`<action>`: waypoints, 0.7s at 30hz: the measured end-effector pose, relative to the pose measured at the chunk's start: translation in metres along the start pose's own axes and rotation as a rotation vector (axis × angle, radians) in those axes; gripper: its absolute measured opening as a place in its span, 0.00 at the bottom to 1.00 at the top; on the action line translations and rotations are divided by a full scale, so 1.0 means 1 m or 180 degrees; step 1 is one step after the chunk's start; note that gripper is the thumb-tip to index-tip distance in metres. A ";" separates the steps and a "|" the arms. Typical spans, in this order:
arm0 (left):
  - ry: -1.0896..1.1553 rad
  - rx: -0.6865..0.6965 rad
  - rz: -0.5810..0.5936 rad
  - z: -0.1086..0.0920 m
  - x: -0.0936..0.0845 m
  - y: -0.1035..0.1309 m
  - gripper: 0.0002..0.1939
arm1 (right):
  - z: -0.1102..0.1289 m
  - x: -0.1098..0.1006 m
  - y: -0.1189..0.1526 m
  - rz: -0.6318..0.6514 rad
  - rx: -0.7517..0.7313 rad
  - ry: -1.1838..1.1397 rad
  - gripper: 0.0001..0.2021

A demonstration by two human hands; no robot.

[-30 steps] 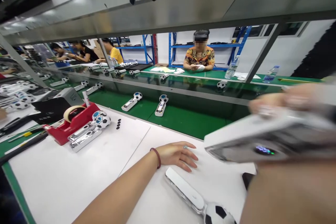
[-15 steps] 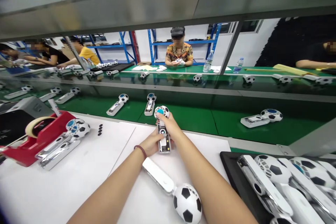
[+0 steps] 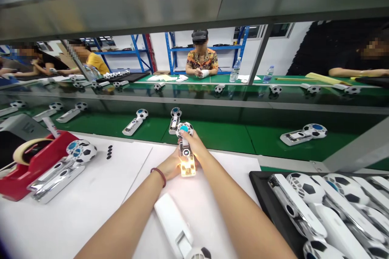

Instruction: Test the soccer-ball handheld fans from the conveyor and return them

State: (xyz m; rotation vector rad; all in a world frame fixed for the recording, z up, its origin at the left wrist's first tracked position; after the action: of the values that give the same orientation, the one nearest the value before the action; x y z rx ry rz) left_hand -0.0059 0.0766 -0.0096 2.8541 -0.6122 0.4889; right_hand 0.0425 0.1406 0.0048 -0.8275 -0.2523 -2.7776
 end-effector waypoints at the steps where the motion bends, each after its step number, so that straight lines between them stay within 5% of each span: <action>1: 0.0007 0.0016 -0.0006 0.000 0.000 0.000 0.42 | 0.000 0.000 -0.001 0.0007 -0.0009 0.0001 0.20; 21: 0.0157 -0.0066 -0.0148 -0.002 -0.001 0.001 0.43 | 0.004 -0.001 0.001 0.0015 -0.0102 0.0129 0.21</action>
State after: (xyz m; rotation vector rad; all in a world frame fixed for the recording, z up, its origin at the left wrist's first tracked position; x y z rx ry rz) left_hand -0.0073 0.0768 -0.0083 2.8205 -0.5379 0.5405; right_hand 0.0454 0.1405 0.0076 -0.7771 -0.1991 -2.7976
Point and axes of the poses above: each hand's wrist, its own y-axis away from the middle knuckle, its own x-axis out of the palm, z = x × y, the point moved 7 cm from there along -y, towards the middle knuckle, and after that the axes turned 8 degrees about -y, right-handed, at the moved point
